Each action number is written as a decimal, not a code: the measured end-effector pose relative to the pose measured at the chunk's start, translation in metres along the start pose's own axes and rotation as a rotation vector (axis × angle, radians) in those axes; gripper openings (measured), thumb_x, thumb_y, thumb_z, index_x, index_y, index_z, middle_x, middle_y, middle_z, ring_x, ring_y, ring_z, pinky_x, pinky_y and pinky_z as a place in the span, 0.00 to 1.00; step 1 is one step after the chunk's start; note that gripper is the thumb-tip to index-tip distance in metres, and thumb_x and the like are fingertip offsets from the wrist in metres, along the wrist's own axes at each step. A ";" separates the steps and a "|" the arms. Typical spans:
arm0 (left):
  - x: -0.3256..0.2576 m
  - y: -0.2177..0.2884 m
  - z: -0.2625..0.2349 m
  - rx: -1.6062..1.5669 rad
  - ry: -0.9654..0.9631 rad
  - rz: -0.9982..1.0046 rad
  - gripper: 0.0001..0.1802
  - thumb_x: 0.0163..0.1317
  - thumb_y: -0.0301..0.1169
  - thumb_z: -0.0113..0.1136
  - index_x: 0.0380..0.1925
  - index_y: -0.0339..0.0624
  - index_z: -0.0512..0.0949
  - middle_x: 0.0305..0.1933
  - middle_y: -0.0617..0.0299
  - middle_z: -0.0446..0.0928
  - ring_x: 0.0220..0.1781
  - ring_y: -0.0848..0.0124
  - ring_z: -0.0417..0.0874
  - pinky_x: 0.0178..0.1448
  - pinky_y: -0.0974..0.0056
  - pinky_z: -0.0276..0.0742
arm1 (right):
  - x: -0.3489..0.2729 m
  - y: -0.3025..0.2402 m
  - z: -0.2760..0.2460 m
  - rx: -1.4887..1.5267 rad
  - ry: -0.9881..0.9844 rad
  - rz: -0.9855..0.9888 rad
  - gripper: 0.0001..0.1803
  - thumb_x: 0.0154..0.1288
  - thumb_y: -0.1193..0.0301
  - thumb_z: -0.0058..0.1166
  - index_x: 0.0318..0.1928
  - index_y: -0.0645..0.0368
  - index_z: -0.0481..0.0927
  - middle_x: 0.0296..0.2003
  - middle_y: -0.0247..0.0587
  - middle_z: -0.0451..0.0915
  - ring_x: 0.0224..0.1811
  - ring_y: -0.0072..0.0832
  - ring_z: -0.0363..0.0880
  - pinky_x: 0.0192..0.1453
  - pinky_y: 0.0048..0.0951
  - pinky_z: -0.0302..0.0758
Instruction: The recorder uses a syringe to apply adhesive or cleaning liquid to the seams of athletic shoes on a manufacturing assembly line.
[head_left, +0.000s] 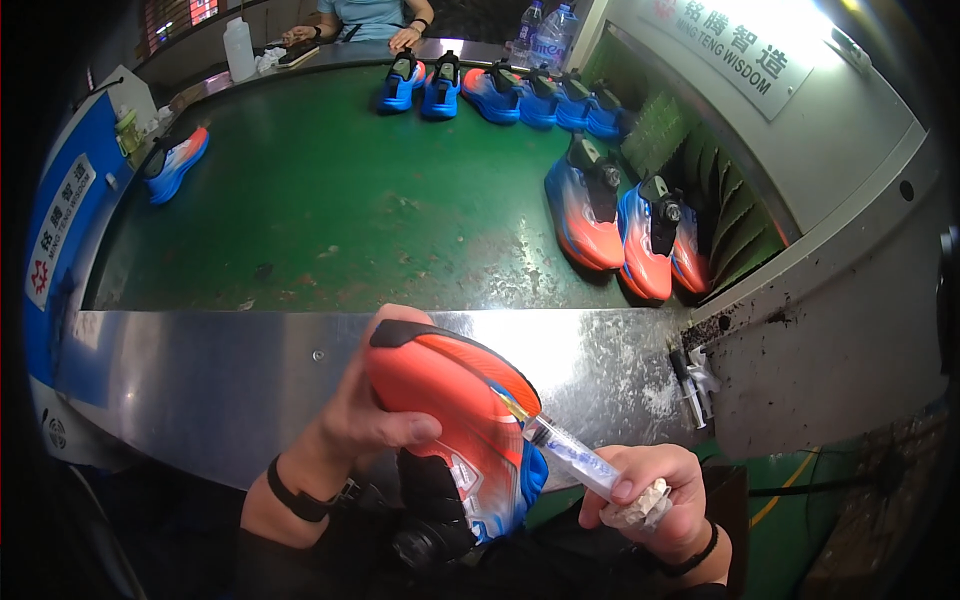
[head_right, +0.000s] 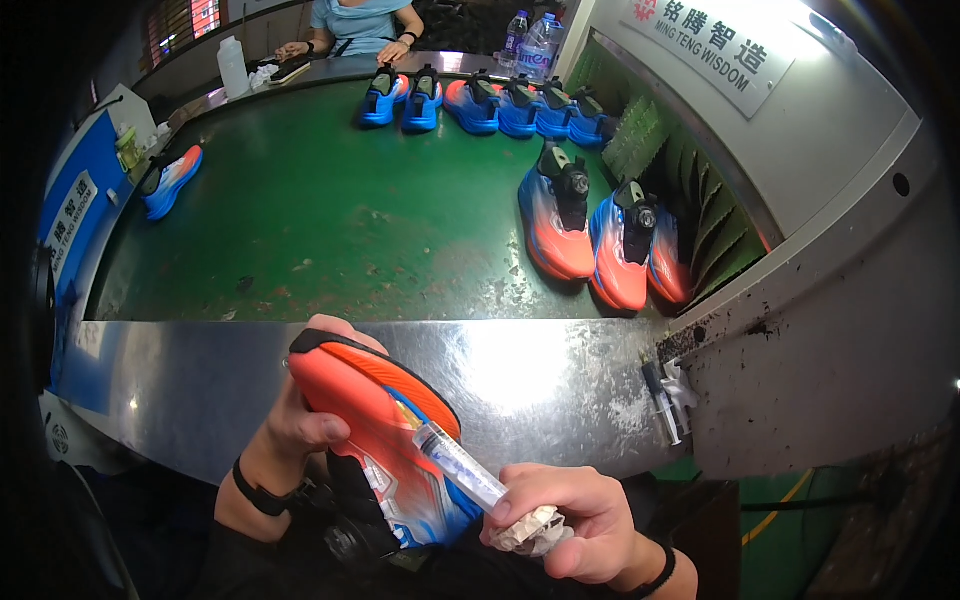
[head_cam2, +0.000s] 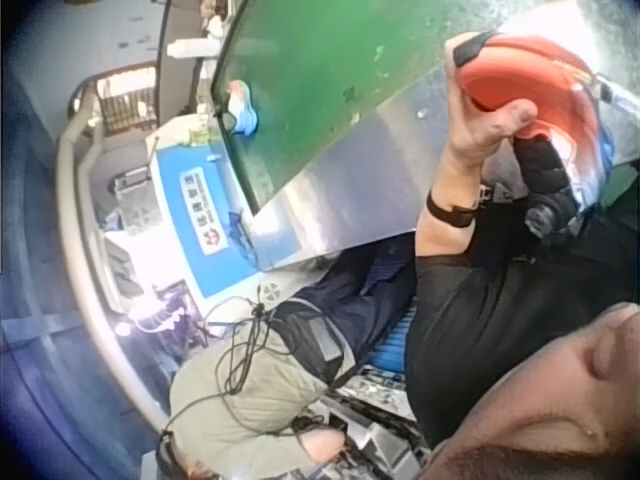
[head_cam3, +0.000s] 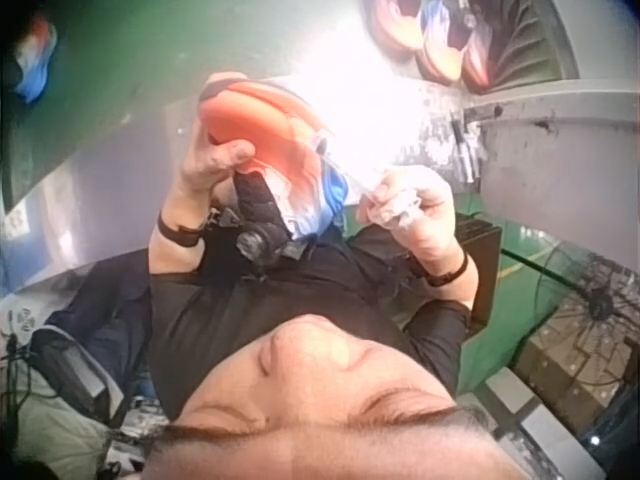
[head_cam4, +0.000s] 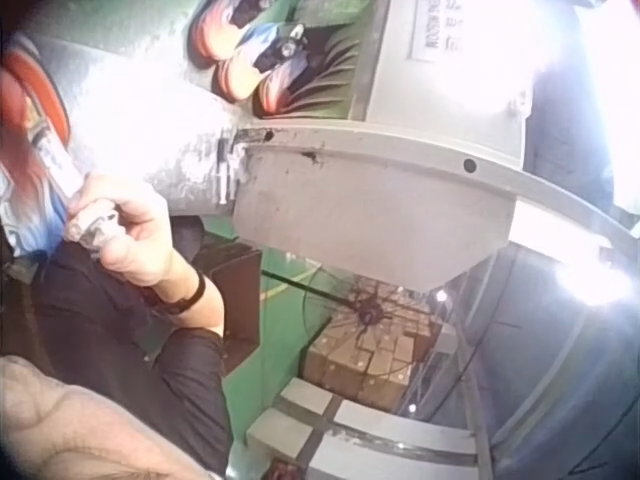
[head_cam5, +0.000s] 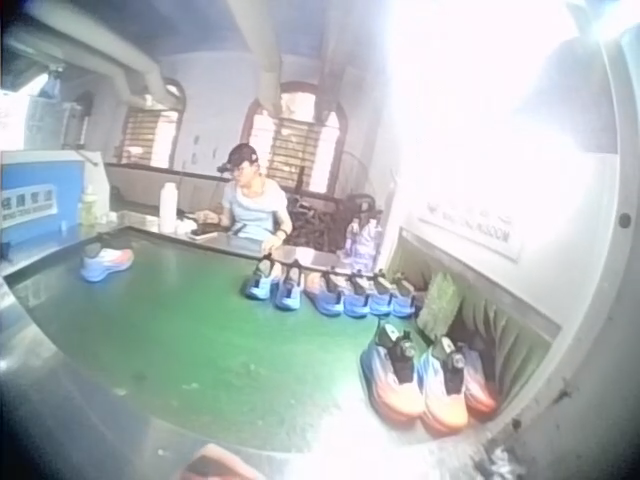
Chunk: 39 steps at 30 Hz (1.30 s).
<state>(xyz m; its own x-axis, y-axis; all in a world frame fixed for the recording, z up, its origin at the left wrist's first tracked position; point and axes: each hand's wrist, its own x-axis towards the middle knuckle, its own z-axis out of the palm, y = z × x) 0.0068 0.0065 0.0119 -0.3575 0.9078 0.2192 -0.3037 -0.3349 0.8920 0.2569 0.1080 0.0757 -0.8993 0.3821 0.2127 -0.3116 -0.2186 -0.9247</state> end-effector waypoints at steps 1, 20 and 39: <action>0.001 0.001 0.000 -0.004 -0.006 -0.012 0.44 0.34 0.41 0.75 0.51 0.41 0.62 0.45 0.53 0.74 0.46 0.64 0.78 0.51 0.60 0.76 | -0.001 0.001 -0.001 -0.002 0.003 -0.008 0.30 0.57 0.51 0.60 0.45 0.68 0.77 0.33 0.53 0.79 0.35 0.32 0.77 0.37 0.28 0.70; 0.010 0.000 -0.006 -0.129 0.113 -0.253 0.37 0.44 0.42 0.68 0.52 0.35 0.69 0.45 0.52 0.77 0.45 0.64 0.80 0.51 0.61 0.77 | -0.046 0.043 -0.018 0.020 0.034 0.047 0.27 0.58 0.56 0.61 0.46 0.69 0.77 0.33 0.47 0.79 0.29 0.26 0.70 0.33 0.25 0.65; 0.011 -0.031 -0.059 -0.198 0.364 -0.211 0.19 0.56 0.35 0.60 0.44 0.34 0.75 0.43 0.54 0.79 0.43 0.64 0.81 0.51 0.60 0.77 | -0.097 0.061 -0.030 -0.058 0.065 0.073 0.22 0.58 0.58 0.61 0.44 0.64 0.79 0.32 0.40 0.79 0.26 0.27 0.69 0.29 0.26 0.65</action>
<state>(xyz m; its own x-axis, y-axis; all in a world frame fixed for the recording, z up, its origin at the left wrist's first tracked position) -0.0397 0.0121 -0.0370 -0.5459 0.8254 -0.1441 -0.5532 -0.2259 0.8018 0.3347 0.0846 -0.0111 -0.8967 0.4246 0.1250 -0.2261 -0.1967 -0.9541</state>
